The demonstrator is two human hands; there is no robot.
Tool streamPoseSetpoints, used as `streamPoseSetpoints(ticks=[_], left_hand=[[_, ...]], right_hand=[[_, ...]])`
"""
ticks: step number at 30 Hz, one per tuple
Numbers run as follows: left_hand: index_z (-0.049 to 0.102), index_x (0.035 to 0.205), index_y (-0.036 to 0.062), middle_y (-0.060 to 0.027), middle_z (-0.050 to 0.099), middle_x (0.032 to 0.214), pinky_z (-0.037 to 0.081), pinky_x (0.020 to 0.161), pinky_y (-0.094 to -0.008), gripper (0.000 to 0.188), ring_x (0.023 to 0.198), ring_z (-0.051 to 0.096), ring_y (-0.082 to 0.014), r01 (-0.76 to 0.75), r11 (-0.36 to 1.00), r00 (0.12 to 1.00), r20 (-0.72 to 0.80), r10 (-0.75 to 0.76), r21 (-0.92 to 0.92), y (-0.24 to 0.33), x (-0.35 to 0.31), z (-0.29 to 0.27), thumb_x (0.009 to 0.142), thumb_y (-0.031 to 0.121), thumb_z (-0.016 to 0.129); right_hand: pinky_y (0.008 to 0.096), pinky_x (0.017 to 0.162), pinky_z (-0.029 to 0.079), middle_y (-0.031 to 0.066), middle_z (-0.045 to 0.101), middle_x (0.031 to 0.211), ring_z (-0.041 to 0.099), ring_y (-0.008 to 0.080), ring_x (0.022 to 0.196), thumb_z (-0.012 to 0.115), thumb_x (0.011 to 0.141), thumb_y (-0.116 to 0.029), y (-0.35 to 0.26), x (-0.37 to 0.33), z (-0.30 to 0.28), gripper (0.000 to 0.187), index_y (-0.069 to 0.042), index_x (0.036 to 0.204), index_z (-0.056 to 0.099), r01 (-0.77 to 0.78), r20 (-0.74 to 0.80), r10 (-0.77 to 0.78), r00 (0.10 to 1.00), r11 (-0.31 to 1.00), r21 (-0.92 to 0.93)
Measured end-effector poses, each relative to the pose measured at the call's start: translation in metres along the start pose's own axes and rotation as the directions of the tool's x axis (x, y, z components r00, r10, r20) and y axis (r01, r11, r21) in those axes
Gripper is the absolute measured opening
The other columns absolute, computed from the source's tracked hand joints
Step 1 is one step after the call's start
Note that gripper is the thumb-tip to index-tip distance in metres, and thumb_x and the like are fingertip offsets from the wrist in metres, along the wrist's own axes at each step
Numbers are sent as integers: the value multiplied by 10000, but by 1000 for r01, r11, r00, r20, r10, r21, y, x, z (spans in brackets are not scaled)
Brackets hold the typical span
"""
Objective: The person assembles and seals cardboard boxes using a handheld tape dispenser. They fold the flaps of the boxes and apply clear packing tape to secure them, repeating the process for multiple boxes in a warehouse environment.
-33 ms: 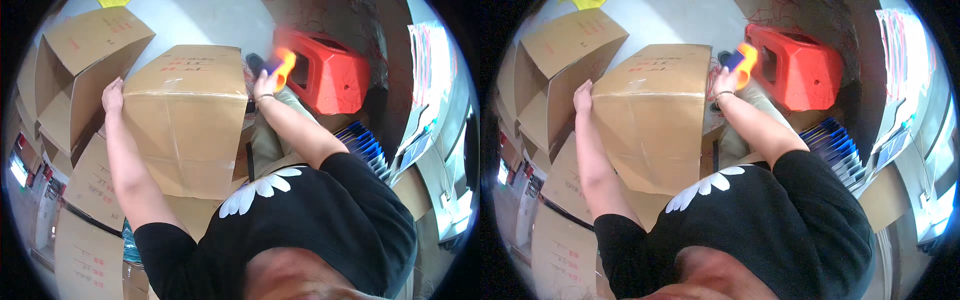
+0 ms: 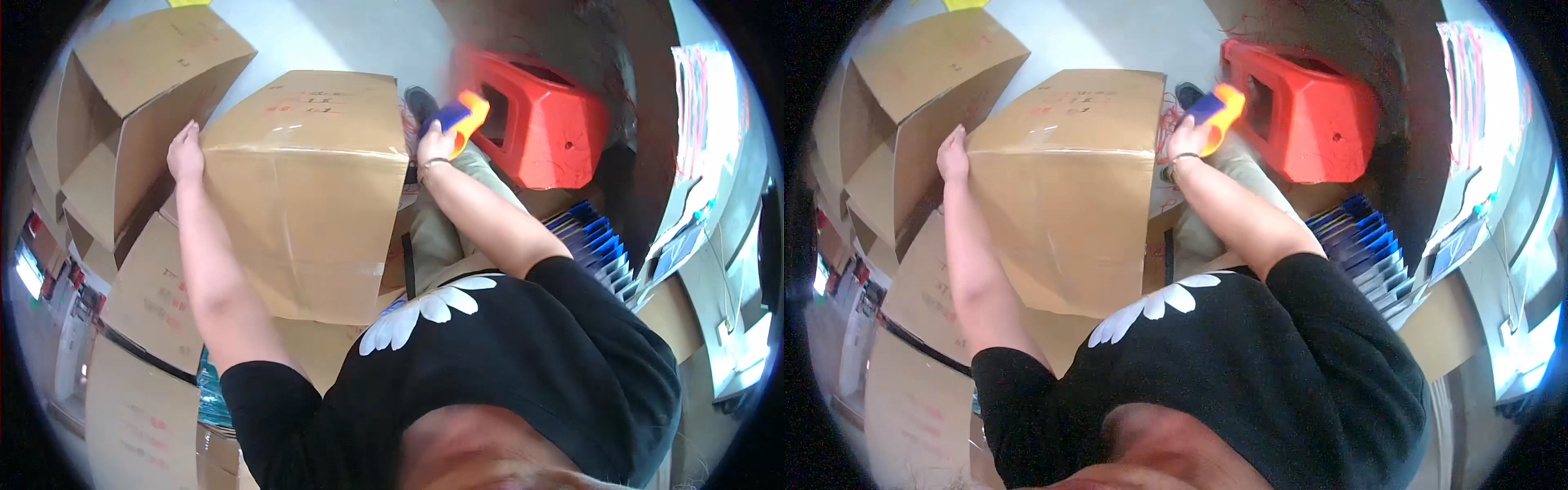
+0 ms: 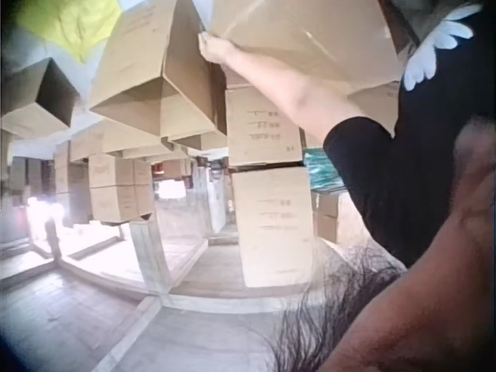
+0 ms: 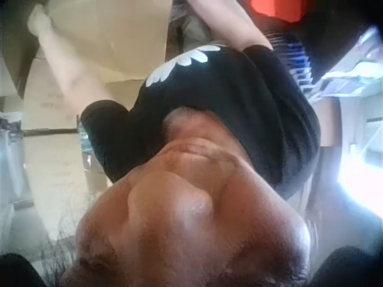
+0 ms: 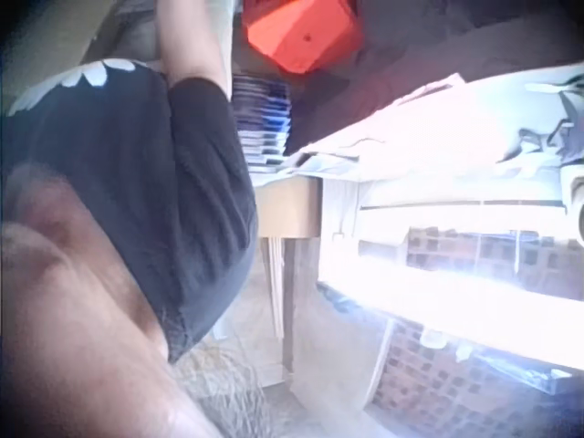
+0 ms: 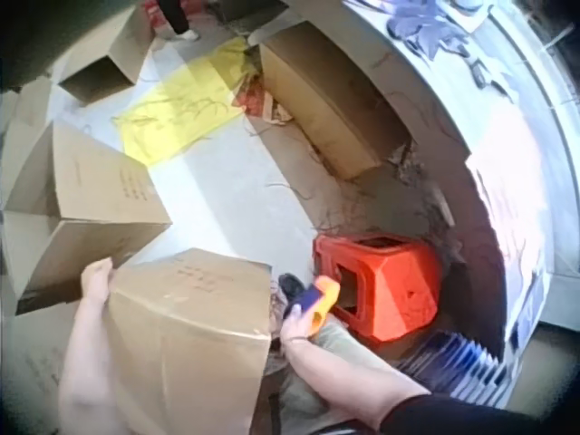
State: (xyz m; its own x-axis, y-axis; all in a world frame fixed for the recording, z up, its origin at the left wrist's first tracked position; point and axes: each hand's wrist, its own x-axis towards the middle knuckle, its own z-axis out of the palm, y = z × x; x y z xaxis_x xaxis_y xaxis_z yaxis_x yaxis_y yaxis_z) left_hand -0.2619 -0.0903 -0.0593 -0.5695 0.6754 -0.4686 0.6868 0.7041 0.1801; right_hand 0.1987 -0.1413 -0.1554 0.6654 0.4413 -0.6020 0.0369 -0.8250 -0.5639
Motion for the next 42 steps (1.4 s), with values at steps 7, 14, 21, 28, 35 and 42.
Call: streamPoseSetpoints(ticks=[7,14,21,28,35,42], left_hand=[[362,1399,123,-160,436,1370,346,1034,-381,599,1253,435,-315,-170,985,899,-413,147,-20,69,-28,-2,899,425,494],[194,1419,-28,-237,217,1464,157,1132,-418,702,1373,198,-357,-188,919,630,-761,-158,-347,-22,-160,13,849,179,549],[135,1448,-2,-190,230,1483,309,1073,-415,796,1300,357,-331,514,415,355,-254,-900,-751,-196,-461,90,914,467,494],[309,1384,20,-131,422,1366,347,1023,-378,603,1229,432,-261,159,-263,494,308,-813,-951,-138,-513,179,938,381,496],[183,1454,53,-147,312,1444,376,1007,-389,705,1247,417,-284,-194,-306,441,196,-876,-932,-49,-499,176,917,361,522],[598,1090,23,-206,638,965,485,758,-395,295,925,612,-308,241,-107,497,217,-840,-965,-66,-430,270,903,215,473]], right_hand=[[445,858,429,288,595,1064,568,417,1010,526,877,-300,42,15,47,471,112,1106,516,5,257,-39,966,991,134],[465,811,446,279,616,1005,585,432,947,514,876,-327,46,1,-25,465,95,1069,546,241,306,-80,949,809,-537],[459,734,451,258,633,871,611,399,830,542,850,-341,46,45,-6,468,117,943,574,452,319,-355,879,834,-317],[454,762,461,283,638,895,616,412,865,540,829,-329,-76,30,62,449,108,914,598,750,550,-511,661,486,-449],[411,853,445,234,617,1078,599,357,976,532,898,-274,-157,-1,16,441,91,1145,524,729,371,-647,666,670,-140],[302,754,482,127,610,953,591,176,802,544,913,-217,-191,-110,-50,318,57,1073,533,838,458,-851,258,433,333]])
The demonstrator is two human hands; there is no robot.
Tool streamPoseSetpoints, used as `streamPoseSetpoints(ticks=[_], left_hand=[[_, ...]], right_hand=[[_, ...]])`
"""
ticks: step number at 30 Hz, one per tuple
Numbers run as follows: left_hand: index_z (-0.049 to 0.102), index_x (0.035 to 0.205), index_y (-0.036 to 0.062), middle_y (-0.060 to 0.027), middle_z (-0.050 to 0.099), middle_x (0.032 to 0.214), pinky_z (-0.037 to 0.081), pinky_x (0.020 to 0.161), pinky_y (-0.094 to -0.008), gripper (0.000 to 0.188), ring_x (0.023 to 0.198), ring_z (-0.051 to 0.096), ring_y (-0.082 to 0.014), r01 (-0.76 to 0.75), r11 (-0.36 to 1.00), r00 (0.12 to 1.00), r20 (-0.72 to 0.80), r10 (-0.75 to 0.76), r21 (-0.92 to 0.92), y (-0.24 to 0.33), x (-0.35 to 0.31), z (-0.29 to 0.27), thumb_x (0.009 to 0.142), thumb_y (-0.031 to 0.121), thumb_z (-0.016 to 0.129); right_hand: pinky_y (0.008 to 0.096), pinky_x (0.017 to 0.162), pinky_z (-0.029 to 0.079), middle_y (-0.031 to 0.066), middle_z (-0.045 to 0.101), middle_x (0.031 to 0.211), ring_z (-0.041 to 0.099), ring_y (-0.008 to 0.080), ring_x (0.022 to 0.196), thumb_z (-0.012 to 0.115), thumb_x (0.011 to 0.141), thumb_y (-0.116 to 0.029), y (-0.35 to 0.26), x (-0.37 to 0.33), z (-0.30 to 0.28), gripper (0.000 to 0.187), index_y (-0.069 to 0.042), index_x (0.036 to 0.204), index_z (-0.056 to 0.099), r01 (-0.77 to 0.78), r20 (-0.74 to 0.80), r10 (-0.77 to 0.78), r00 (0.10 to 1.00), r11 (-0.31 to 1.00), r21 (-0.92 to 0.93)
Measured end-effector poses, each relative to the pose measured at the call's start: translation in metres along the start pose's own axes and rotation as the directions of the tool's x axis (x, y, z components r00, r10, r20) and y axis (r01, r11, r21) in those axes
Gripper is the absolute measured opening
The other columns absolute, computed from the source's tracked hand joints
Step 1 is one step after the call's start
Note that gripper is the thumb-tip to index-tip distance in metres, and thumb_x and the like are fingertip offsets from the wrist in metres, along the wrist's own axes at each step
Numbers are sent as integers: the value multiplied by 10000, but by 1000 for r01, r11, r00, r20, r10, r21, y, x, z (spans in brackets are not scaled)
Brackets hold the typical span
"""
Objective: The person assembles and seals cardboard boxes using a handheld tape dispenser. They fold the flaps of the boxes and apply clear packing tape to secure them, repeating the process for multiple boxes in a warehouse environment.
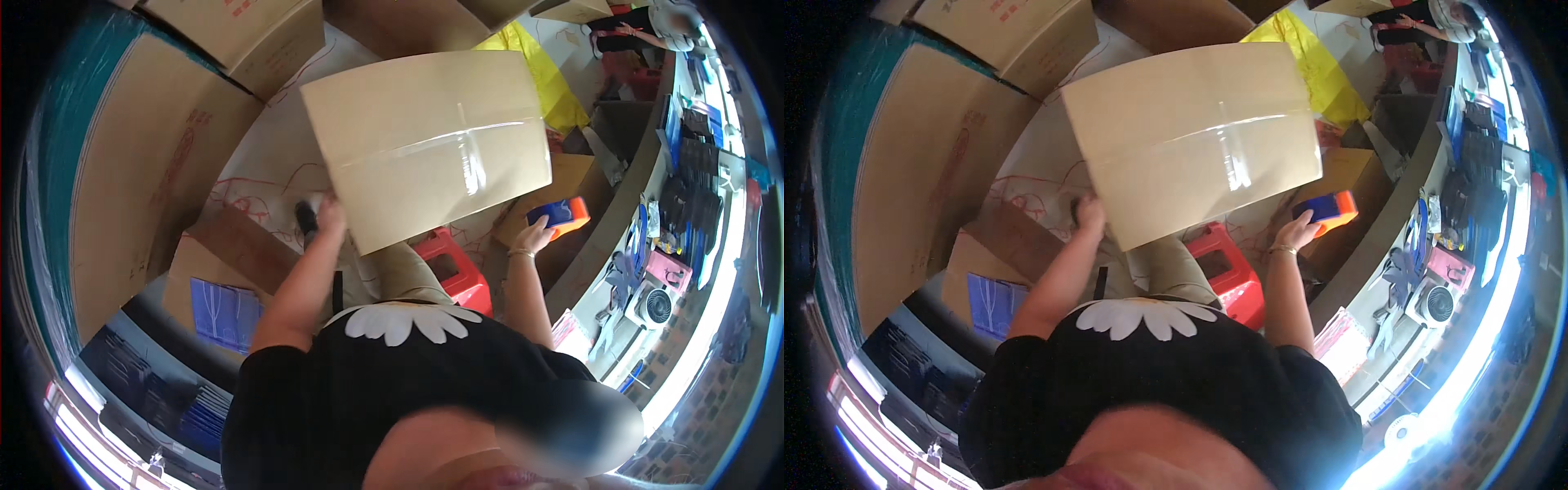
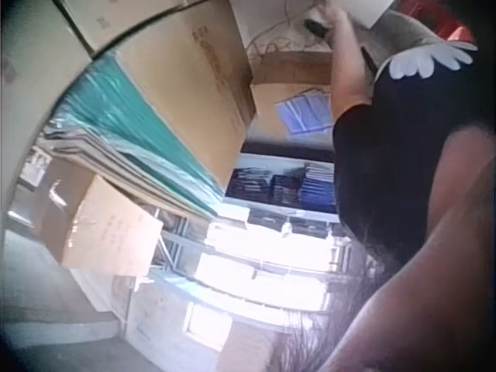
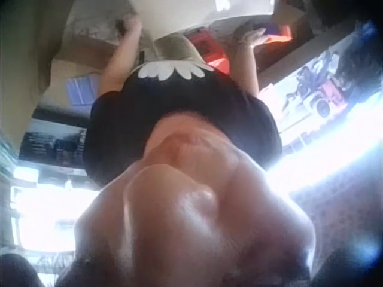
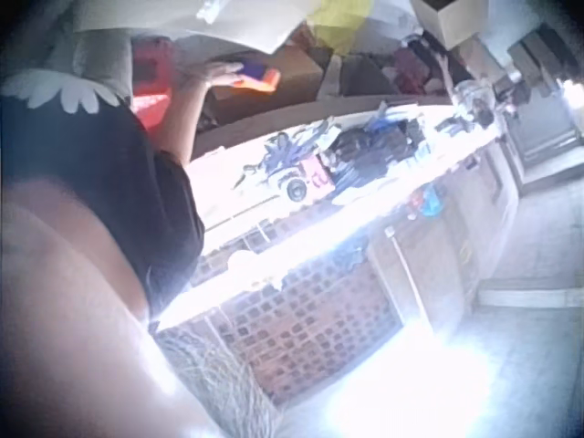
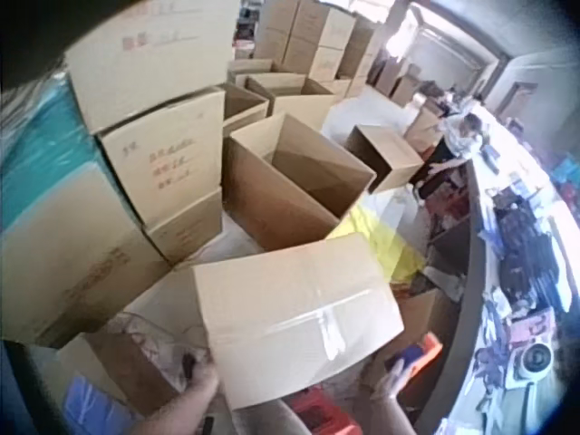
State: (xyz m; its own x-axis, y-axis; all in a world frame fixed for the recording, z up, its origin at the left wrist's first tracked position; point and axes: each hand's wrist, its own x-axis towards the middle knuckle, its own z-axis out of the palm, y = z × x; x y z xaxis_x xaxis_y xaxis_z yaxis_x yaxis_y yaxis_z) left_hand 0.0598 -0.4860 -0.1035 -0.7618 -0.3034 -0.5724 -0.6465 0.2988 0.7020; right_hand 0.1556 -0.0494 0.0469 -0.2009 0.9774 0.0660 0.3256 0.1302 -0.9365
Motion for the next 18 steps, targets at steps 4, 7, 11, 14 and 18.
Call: streamPoseSetpoints(ticks=[4,7,11,14,18], left_hand=[[493,1267,2,-145,636,1068,461,816,-361,427,970,598,-258,-97,984,883,470,15,151,7,5,5,886,195,512],[516,1254,11,-211,591,1162,467,861,-369,486,1039,578,-318,-271,937,890,428,157,220,42,11,-30,921,361,464],[481,1295,20,-127,633,1117,457,874,-348,580,1016,601,-207,331,917,655,754,-53,-223,162,11,-105,914,457,510],[542,1236,39,-100,641,1093,451,887,-336,515,1008,602,-158,592,800,287,953,-99,-95,186,38,-137,919,444,526],[644,1052,53,-43,670,931,497,801,-309,366,856,635,-138,455,887,244,969,-43,-75,196,49,-147,910,382,565]], right_hand=[[266,732,473,35,621,894,594,125,765,649,860,-186,-138,-105,36,250,-6,1023,593,-192,466,143,873,979,60],[272,672,497,36,637,835,609,122,697,670,846,-198,-153,-175,52,249,3,984,619,-470,708,410,575,874,-125],[276,683,509,69,656,818,629,135,716,683,836,-171,-168,-265,85,272,28,1007,612,-435,859,439,265,849,-300],[254,650,497,53,647,813,612,111,710,717,811,-151,-186,-300,111,308,47,1014,596,-398,895,443,56,832,-387],[254,646,501,45,643,803,614,109,704,733,803,-177,-185,-313,120,338,46,1017,595,-313,881,474,4,837,-449]])
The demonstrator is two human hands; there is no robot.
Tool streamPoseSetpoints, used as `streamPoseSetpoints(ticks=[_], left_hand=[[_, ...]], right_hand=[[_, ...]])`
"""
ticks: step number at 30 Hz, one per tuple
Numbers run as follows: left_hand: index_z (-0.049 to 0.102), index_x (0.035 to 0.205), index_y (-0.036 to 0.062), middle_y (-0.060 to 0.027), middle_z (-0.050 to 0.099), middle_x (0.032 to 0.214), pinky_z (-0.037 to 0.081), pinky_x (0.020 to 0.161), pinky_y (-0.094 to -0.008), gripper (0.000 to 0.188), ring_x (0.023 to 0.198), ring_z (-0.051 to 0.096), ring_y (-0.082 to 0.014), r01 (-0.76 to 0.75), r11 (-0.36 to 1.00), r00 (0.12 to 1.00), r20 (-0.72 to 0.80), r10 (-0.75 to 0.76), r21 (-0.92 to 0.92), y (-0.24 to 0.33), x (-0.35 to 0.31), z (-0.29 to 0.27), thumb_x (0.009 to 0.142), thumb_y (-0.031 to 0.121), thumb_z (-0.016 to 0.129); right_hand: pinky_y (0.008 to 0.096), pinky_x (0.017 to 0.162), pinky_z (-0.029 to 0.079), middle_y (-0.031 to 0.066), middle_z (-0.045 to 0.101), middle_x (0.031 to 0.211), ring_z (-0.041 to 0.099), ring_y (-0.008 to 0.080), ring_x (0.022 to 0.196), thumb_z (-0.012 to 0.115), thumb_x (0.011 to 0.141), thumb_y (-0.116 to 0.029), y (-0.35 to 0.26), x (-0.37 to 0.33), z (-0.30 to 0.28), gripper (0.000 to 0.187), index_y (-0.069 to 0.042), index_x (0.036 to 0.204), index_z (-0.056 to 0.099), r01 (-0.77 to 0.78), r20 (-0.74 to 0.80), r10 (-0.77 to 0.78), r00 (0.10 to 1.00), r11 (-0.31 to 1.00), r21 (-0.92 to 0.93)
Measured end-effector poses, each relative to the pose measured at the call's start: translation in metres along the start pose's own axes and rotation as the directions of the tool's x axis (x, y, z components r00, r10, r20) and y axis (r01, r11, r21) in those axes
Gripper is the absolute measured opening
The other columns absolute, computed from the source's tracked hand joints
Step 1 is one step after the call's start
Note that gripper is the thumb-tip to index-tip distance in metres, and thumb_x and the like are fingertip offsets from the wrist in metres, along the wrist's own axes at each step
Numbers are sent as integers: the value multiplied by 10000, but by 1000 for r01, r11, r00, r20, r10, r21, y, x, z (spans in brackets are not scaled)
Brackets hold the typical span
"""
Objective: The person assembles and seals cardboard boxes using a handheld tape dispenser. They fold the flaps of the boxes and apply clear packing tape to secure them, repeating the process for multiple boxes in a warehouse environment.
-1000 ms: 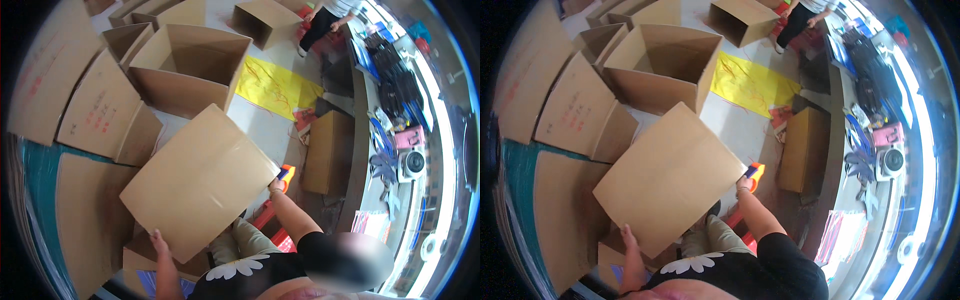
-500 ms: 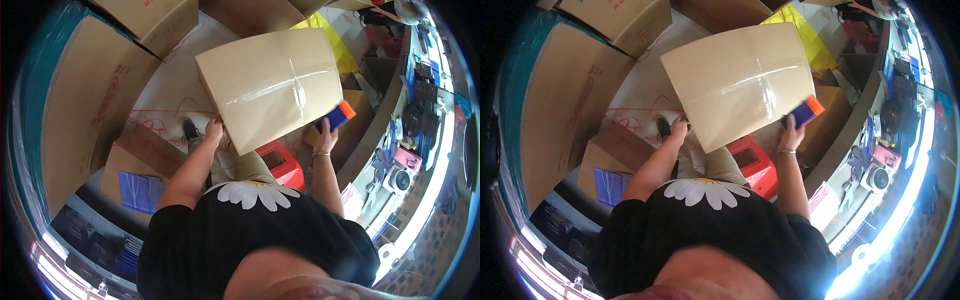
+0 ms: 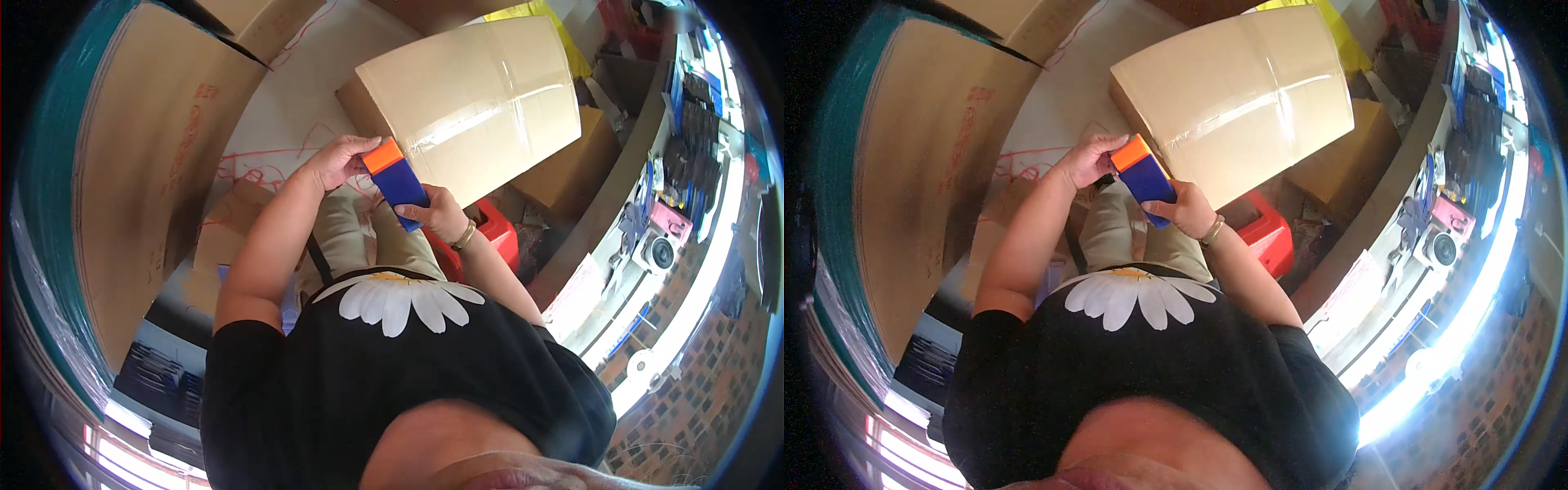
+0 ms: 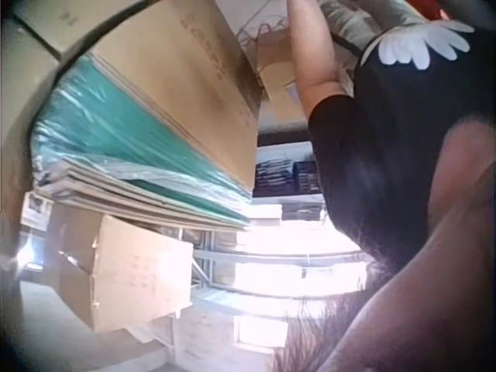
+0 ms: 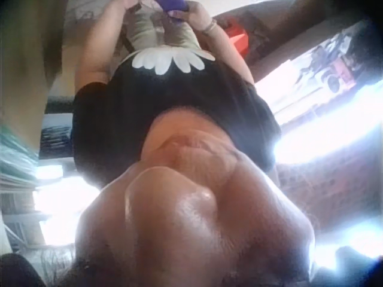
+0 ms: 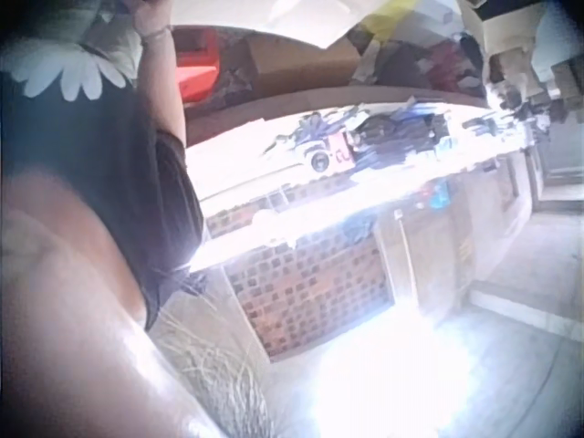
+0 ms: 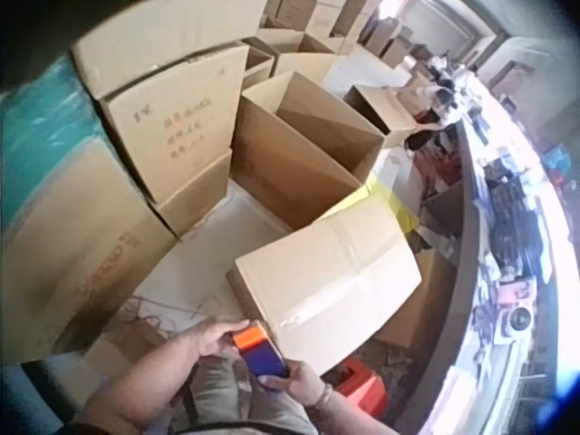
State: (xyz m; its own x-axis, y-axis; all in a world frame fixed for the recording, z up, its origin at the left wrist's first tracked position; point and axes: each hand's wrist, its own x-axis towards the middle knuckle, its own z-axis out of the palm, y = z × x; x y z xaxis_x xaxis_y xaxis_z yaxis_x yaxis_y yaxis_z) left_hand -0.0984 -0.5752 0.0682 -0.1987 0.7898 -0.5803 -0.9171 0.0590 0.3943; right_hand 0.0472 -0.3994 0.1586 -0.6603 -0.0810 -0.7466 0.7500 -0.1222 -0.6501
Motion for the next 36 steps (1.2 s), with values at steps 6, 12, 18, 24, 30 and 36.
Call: streamPoseSetpoints(ticks=[6,12,18,24,30,36], left_hand=[[659,1022,22,-69,682,912,509,792,-304,321,834,647,-147,19,985,1000,-2,-19,-170,1,1,-6,880,309,626],[648,997,2,-74,680,898,533,744,-295,223,787,655,-144,-15,998,994,-110,8,-61,-5,15,-18,882,186,598],[660,883,-28,-115,676,744,521,674,-272,138,665,639,-154,-226,904,834,-407,372,362,48,52,-17,840,88,600],[672,970,-23,-80,700,835,499,682,-251,228,719,637,-120,-230,649,688,-351,636,725,112,94,-82,865,171,614],[701,934,36,-67,707,803,494,700,-275,198,743,645,-127,-33,568,684,-396,613,822,118,128,-95,849,199,627],[567,1211,81,-131,671,1028,471,858,-348,432,942,642,-239,206,430,708,-438,555,879,81,164,-140,840,291,633]], right_hand=[[245,626,492,42,645,776,600,89,680,757,782,-202,-11,5,1,342,37,980,615,-42,-3,41,999,998,-54],[246,626,492,32,640,752,599,87,672,761,781,-235,-4,14,-1,359,40,968,625,-5,9,6,1000,993,-119],[242,611,484,17,635,758,582,76,661,754,789,-256,-6,8,-15,361,36,968,638,-11,-81,5,997,997,-78],[234,613,497,36,658,784,600,77,674,752,791,-285,-5,15,-29,399,46,982,635,-25,-154,-5,988,980,-196],[265,532,480,58,637,671,599,108,574,719,810,-357,-6,45,-27,423,50,899,650,-66,-285,51,957,997,-43],[275,545,496,85,651,674,619,119,583,715,802,-392,18,72,-29,461,60,884,667,-142,-315,99,944,983,-119]])
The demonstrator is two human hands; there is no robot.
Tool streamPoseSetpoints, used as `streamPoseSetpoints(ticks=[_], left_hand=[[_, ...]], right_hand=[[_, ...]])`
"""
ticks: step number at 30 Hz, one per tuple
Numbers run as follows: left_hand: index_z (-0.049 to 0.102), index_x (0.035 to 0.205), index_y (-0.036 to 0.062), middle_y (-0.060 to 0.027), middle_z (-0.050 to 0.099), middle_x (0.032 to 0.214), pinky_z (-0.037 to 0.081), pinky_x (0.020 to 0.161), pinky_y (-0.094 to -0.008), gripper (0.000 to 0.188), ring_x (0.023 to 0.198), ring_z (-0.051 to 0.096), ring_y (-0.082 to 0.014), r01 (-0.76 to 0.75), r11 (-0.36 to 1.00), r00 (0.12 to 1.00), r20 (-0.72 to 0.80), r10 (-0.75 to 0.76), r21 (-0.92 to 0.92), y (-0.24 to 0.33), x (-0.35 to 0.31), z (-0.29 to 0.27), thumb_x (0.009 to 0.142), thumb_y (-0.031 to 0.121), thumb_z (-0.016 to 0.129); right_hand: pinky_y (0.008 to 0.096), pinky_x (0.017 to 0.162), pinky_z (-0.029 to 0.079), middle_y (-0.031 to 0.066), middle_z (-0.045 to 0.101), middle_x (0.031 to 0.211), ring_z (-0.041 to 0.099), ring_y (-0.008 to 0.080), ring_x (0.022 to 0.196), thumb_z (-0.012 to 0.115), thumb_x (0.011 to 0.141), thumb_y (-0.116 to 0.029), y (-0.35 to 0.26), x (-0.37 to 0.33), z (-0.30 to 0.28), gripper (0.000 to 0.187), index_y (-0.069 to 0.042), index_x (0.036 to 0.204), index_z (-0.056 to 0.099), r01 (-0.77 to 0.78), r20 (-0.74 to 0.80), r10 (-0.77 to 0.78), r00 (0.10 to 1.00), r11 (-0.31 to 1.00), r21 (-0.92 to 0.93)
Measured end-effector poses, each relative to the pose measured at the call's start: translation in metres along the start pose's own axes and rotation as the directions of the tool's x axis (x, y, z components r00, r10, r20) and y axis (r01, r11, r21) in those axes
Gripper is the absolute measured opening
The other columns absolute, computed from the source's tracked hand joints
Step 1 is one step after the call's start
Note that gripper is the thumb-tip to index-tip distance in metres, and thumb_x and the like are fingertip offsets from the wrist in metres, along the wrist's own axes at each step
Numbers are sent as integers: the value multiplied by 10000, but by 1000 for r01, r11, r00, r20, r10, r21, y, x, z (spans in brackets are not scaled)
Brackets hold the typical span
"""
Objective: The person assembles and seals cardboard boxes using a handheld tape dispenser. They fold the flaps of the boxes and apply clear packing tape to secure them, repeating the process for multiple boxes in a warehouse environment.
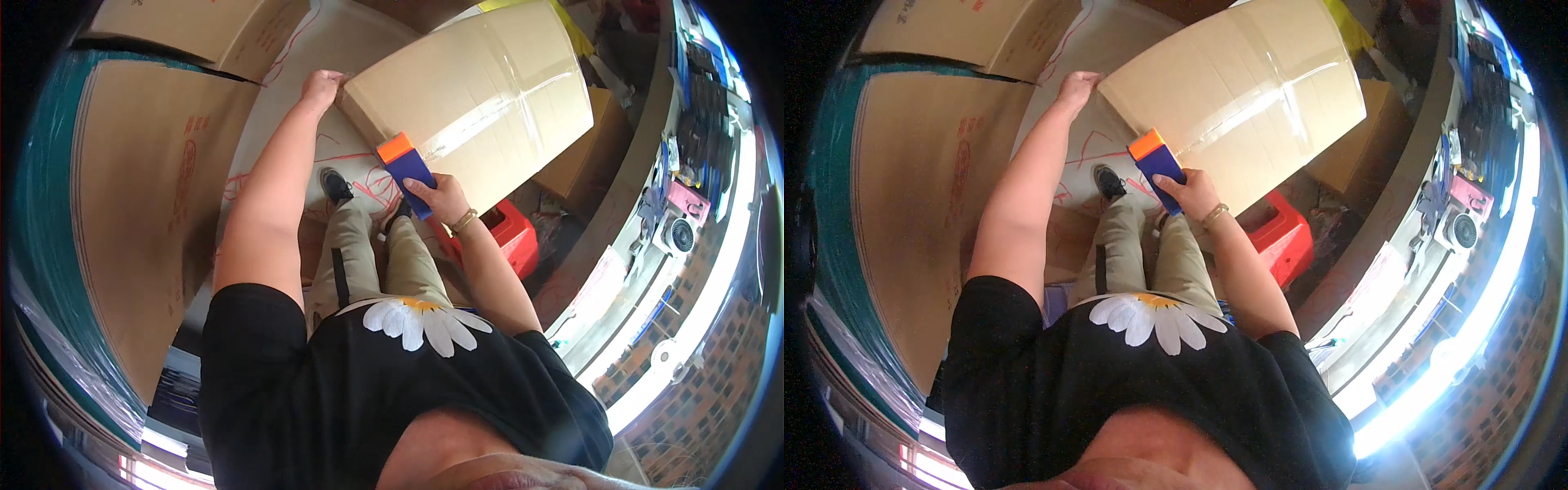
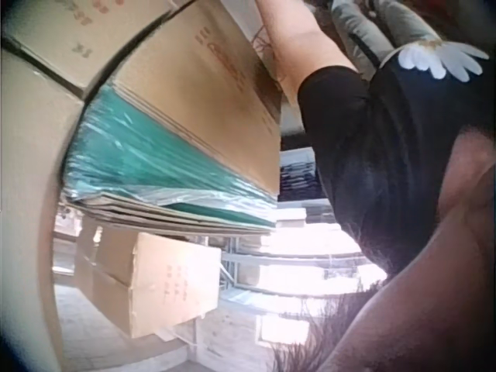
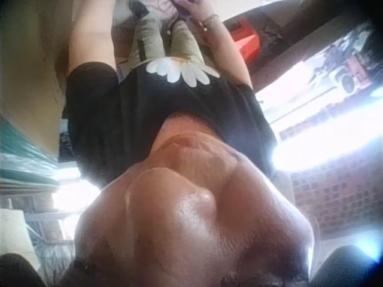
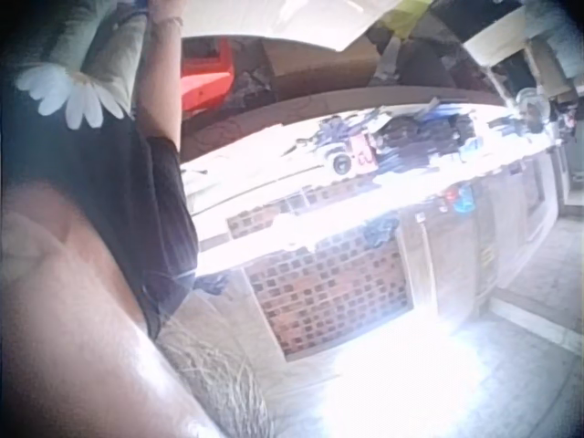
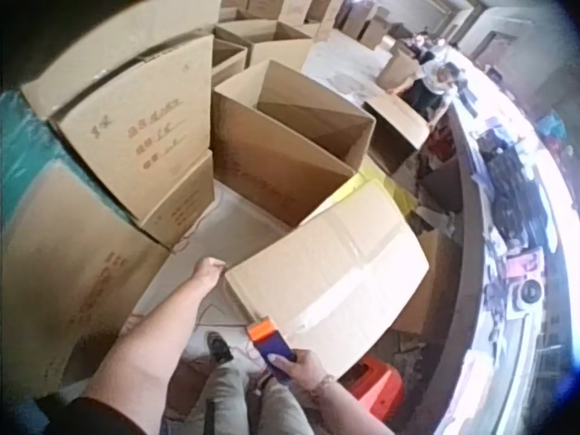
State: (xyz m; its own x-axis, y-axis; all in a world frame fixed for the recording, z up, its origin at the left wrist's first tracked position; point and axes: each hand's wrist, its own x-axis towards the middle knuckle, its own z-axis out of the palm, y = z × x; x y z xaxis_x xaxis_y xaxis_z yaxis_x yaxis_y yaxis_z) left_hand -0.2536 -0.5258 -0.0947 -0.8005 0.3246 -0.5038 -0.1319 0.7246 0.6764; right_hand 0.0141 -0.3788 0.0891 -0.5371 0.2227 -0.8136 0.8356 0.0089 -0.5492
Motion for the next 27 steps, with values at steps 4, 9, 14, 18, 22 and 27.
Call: streamPoseSetpoints(ticks=[4,9,14,18,22,27], left_hand=[[244,1435,93,-164,542,1269,377,1007,-423,724,1147,537,-324,55,842,985,-166,42,537,40,-17,-25,867,410,562],[143,1464,74,-201,556,1244,318,1060,-437,724,1162,527,-359,-31,859,992,122,-37,511,134,-60,-12,926,525,318],[228,1452,103,-186,576,1221,378,987,-502,721,1158,538,-332,-7,846,999,32,-12,533,125,-64,30,921,590,252],[308,1432,179,-166,572,1235,412,945,-494,680,1161,532,-335,-9,801,998,-42,42,598,120,-59,35,918,612,205],[343,1418,237,-141,559,1261,423,938,-469,641,1162,528,-341,-6,758,997,-59,59,653,121,-56,40,923,610,177],[399,1383,273,-111,552,1278,411,952,-467,614,1183,506,-343,-39,738,986,-92,136,674,99,-38,39,924,604,160]], right_hand=[[289,555,501,88,650,670,627,139,582,712,790,-407,2,1,-5,477,62,861,671,-6,-25,4,1000,998,-61],[357,629,513,134,661,689,661,222,652,677,762,-526,18,7,-7,581,46,861,678,35,-65,-48,997,981,-193],[337,610,505,127,661,695,649,194,625,702,761,-488,9,-7,-8,539,37,880,677,34,-58,-52,997,958,-286],[398,682,508,197,653,733,656,318,710,655,738,-590,43,-40,-22,620,24,823,668,64,-44,-76,996,971,-231],[418,685,494,209,644,739,635,360,712,634,763,-580,126,-98,-62,596,10,848,648,100,-32,-116,993,941,-323],[346,641,492,132,622,666,630,201,620,720,752,-458,268,-146,-101,501,4,932,649,3,-33,-7,999,994,-107]])
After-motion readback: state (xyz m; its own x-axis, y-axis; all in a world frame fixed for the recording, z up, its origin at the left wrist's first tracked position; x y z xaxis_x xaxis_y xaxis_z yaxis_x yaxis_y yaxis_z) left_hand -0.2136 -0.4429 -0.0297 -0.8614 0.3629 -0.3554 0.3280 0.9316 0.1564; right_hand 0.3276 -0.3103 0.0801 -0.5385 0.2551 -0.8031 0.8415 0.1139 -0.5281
